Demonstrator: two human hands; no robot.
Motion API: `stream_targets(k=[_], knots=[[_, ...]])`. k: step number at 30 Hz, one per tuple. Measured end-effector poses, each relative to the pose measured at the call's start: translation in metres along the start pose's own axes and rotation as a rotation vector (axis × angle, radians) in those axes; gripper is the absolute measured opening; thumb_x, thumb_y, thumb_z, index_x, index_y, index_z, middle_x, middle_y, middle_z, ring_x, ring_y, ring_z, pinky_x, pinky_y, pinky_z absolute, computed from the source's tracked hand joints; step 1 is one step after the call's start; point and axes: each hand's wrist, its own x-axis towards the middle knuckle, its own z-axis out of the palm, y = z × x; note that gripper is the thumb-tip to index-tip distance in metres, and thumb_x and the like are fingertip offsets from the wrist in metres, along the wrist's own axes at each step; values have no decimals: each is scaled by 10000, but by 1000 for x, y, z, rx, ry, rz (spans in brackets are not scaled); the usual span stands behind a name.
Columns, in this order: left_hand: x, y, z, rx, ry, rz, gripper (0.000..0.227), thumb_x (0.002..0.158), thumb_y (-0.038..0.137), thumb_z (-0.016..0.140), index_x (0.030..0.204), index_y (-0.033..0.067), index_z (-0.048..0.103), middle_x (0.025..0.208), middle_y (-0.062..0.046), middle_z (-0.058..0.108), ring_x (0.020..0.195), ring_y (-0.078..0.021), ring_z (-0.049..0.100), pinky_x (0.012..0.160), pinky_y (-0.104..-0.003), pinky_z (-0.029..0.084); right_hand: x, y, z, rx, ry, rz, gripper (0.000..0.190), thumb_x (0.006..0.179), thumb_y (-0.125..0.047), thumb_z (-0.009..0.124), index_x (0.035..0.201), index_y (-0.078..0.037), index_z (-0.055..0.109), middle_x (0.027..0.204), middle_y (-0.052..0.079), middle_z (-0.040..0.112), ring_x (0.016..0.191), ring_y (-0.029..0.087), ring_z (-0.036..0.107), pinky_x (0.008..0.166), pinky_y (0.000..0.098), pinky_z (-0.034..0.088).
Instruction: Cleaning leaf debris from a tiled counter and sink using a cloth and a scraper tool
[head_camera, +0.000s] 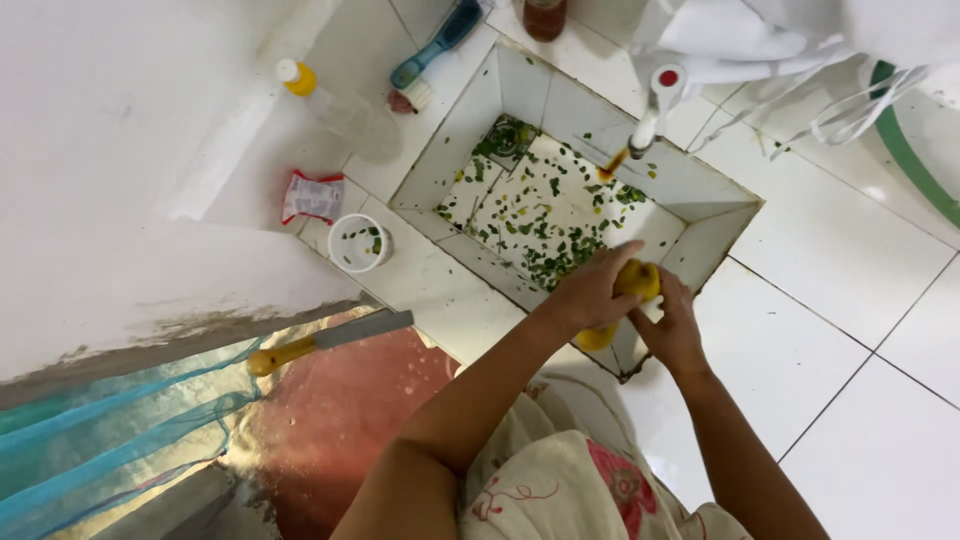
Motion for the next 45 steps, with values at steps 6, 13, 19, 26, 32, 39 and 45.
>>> stream_targets(k=[6, 13, 19, 26, 32, 39, 45], knots=[[-31, 0, -16, -308, 109, -93, 1010, 783, 774, 671, 1626, 504, 185, 1603, -286, 271, 1471, -520, 358, 1193, -617, 340, -4, -72, 10, 773, 69, 264, 196, 1088, -91, 519, 1280, -96, 555, 1157, 149, 678, 1082, 236, 640, 981, 462, 516], [11, -52, -29, -551, 145, -69, 753, 843, 514, 776, 1505, 272, 511, 1363, -249, 626, 1303, -430, 591, 1081, -540, 492, -4, -23, 36, 791, 55, 396, 194, 1064, -65, 588, 1256, -56, 619, 1061, 92, 648, 975, 200, 626, 938, 420, 505], [27, -31, -57, -591, 110, -117, 716, 906, 425, 692, 1494, 201, 350, 1304, -248, 601, 1202, -448, 614, 972, -595, 506, 18, -44, 26, 847, 150, 476, 216, 1066, -69, 549, 1282, -60, 565, 1078, 55, 604, 997, 170, 621, 932, 360, 500], [37, -24, -19, -494, -50, -211, 955, 682, 580, 846, 1452, 213, 418, 1472, -278, 461, 1380, -512, 481, 1148, -577, 412, 13, -28, 50, 960, -42, 507, 442, 979, 82, 429, 1365, -45, 602, 1164, 166, 609, 1083, 286, 611, 1007, 513, 473], [62, -47, -34, -307, -83, -368, 848, 723, 435, 803, 1417, 222, 365, 1430, -216, 500, 1279, -473, 583, 1060, -589, 507, 14, -35, 23, 773, -81, 493, 410, 1054, 0, 441, 1450, -28, 545, 1255, 219, 679, 1077, 309, 651, 970, 453, 493], [148, -127, -132, 575, 226, -75, 771, 705, 386, 835, 1361, 196, 478, 1183, -212, 485, 1009, -534, 651, 742, -635, 592, 12, 47, 7, -195, 135, -5, 456, 954, 73, 560, 1361, -91, 681, 1149, 127, 701, 1055, 341, 641, 980, 457, 504], [191, -151, -236, 1453, 25, -340, 580, 1003, 387, 444, 1535, 157, 467, 1592, -278, 285, 1297, -446, 405, 906, -480, 414, 5, 96, 19, -484, 143, -276, 453, 854, 106, 583, 1243, -61, 742, 1089, 107, 759, 1015, 317, 621, 833, 448, 512]])
